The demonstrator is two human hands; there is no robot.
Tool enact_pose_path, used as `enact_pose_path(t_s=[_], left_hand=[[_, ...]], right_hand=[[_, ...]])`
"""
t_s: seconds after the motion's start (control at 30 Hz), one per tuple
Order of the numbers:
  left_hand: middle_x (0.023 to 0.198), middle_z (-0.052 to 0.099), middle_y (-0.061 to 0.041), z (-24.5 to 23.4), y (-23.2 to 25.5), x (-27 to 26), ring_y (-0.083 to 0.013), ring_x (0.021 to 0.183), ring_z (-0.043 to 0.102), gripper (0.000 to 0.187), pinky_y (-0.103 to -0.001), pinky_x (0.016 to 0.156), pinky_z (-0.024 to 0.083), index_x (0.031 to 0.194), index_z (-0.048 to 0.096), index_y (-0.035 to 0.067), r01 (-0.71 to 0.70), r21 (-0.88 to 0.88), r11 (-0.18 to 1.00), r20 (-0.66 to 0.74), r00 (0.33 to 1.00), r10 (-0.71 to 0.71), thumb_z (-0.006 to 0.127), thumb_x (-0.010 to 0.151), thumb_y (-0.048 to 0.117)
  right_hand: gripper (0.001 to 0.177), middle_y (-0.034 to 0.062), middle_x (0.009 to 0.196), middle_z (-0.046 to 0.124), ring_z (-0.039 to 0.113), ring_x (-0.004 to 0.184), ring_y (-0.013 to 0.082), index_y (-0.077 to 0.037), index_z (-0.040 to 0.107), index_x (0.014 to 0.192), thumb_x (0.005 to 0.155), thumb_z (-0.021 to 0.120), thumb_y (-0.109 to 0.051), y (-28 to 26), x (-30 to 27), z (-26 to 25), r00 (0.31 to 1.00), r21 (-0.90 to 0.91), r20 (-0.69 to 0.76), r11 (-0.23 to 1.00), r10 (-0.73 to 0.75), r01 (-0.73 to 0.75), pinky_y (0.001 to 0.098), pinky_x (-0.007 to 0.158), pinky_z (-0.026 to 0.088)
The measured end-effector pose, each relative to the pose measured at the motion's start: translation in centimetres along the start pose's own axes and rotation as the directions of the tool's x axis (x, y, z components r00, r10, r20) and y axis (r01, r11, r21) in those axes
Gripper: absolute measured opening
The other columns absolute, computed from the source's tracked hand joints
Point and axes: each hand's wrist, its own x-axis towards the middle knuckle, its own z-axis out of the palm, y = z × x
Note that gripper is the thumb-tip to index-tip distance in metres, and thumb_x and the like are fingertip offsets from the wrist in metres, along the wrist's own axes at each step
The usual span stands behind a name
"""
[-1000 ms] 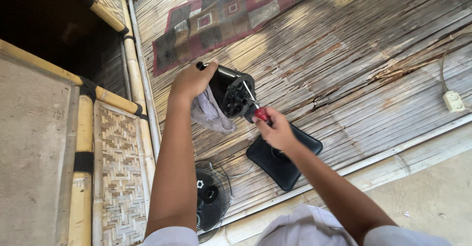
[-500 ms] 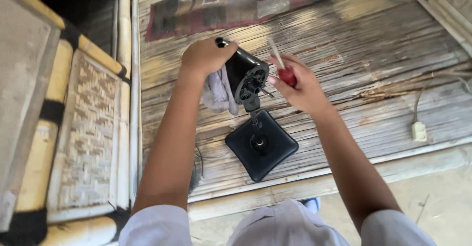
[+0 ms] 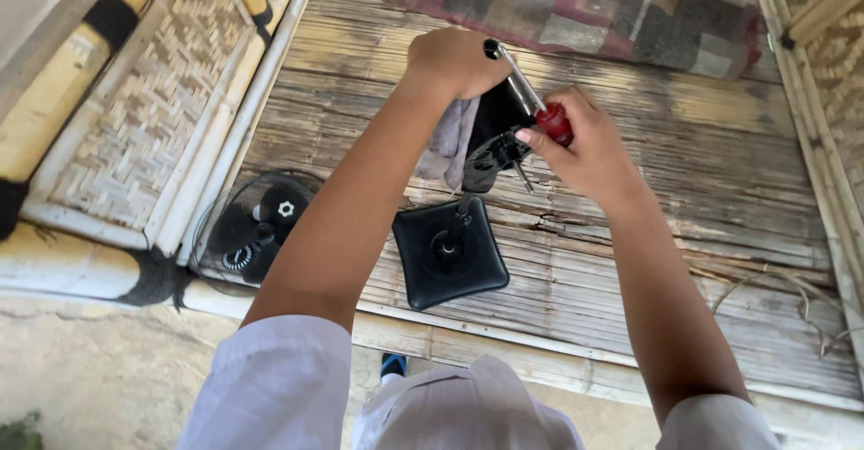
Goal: The person uses a screwdriver to tighten screws on the motor housing of a standing fan. They rotate the motor housing to access different screws and wipe the surface with a cloth during the process.
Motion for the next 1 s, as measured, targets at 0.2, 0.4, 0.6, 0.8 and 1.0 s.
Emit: enact_pose_path(t_s=[0.2,0.4,0.6,0.8,1.0], left_hand=[[0.109,0.073,-0.018,-0.4,1.0,-0.5,-0.0338,0.104,0.070,0.063,-0.044,0.090,0.055,0.110,0.076,0.012,-0.006,-0.021,1.000,-0.021,1.000,0.006,0.055,0.082,0.064],[0.104,0.074,-0.018,-0.5,1.4,-0.5,-0.0338,0.099,0.072,0.060,-0.045,0.084,0.057,0.106,0.077,0.010,-0.017,-0.016,1.000,0.010,1.000,0.017,0.056,0.080,0.060],[0.098,0.074,-0.017,0.4,0.6,-0.3,-0.0347,0.096,0.071,0.065,-0.046,0.083,0.055,0.099,0.077,0.012,-0.103,-0.050,0.993,-0.074,0.992,0.099,0.058,0.079,0.071],[0.094,0.075,-0.016,0.7,-0.2,-0.3,-0.0347,0.092,0.072,0.061,-0.045,0.083,0.056,0.093,0.079,0.012,-0.143,-0.093,0.985,-0.104,0.986,0.133,0.062,0.077,0.068],[0.088,0.074,-0.018,0.4,-0.3,-1.0,-0.0361,0.087,0.073,0.059,-0.046,0.080,0.057,0.088,0.078,0.009,-0.124,-0.068,0.990,-0.107,0.987,0.117,0.062,0.078,0.064]], right_hand=[[0.063,0.0124,0.096,0.064,0.064,0.084,0.0247,0.000,0.059,0.108,0.071,0.096,-0.037,0.4,2.0,-1.9,0.977,0.021,0.214,0.999,0.021,-0.026,0.0376,0.073,0.054],[0.059,0.0087,0.087,0.063,0.061,0.076,0.0207,-0.001,0.061,0.101,0.067,0.097,-0.032,1.2,2.7,-2.3,0.952,0.040,0.306,0.999,0.016,-0.029,0.0356,0.068,0.052],[0.044,0.0021,0.082,0.063,0.062,0.074,0.0146,-0.004,0.062,0.096,0.072,0.094,-0.021,2.5,2.3,-2.1,0.945,0.186,0.314,0.970,0.091,-0.156,0.0305,0.067,0.053],[0.037,-0.0028,0.072,0.057,0.053,0.057,0.0048,-0.009,0.059,0.090,0.073,0.091,-0.011,4.4,1.7,-1.5,0.861,0.436,0.398,0.761,0.315,-0.480,0.0234,0.047,0.045],[0.039,-0.0041,0.072,0.055,0.050,0.058,0.0033,-0.008,0.058,0.094,0.076,0.092,-0.011,7.1,0.6,0.3,0.932,0.542,0.312,0.771,0.186,-0.335,0.0215,0.049,0.041]])
